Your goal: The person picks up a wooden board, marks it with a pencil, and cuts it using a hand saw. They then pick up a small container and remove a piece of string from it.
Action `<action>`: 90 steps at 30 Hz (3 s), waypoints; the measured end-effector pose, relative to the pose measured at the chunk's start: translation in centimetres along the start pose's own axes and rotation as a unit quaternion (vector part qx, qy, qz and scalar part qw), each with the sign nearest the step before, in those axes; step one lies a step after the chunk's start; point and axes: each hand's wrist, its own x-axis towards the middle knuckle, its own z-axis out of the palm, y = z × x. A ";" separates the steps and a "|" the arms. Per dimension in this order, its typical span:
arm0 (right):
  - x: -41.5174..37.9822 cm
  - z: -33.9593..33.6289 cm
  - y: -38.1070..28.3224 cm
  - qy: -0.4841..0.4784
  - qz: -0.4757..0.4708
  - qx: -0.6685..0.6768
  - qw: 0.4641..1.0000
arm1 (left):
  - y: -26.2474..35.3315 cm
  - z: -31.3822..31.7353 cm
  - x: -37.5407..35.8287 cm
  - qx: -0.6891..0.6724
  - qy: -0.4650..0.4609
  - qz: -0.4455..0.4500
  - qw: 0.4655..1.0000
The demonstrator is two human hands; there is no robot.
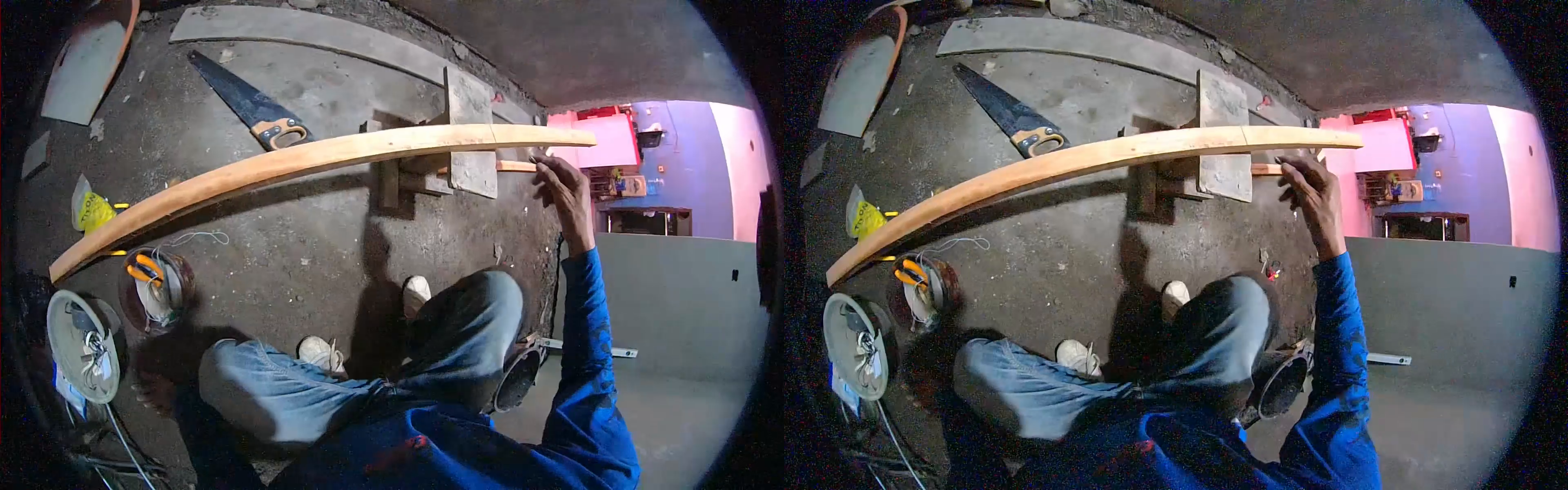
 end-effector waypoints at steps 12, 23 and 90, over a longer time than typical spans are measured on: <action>6.7 -4.3 7.8 0.019 0.039 0.239 0.970 | 32.1 -27.8 -4.8 -0.425 -0.014 0.196 0.884; 4.7 -6.2 5.6 0.011 -0.050 0.203 0.978 | 78.2 -16.2 -19.8 -0.191 -0.156 0.655 0.715; 5.0 3.2 13.0 0.142 -0.208 -0.044 0.967 | 72.4 -14.1 -27.2 -0.129 0.048 0.665 0.734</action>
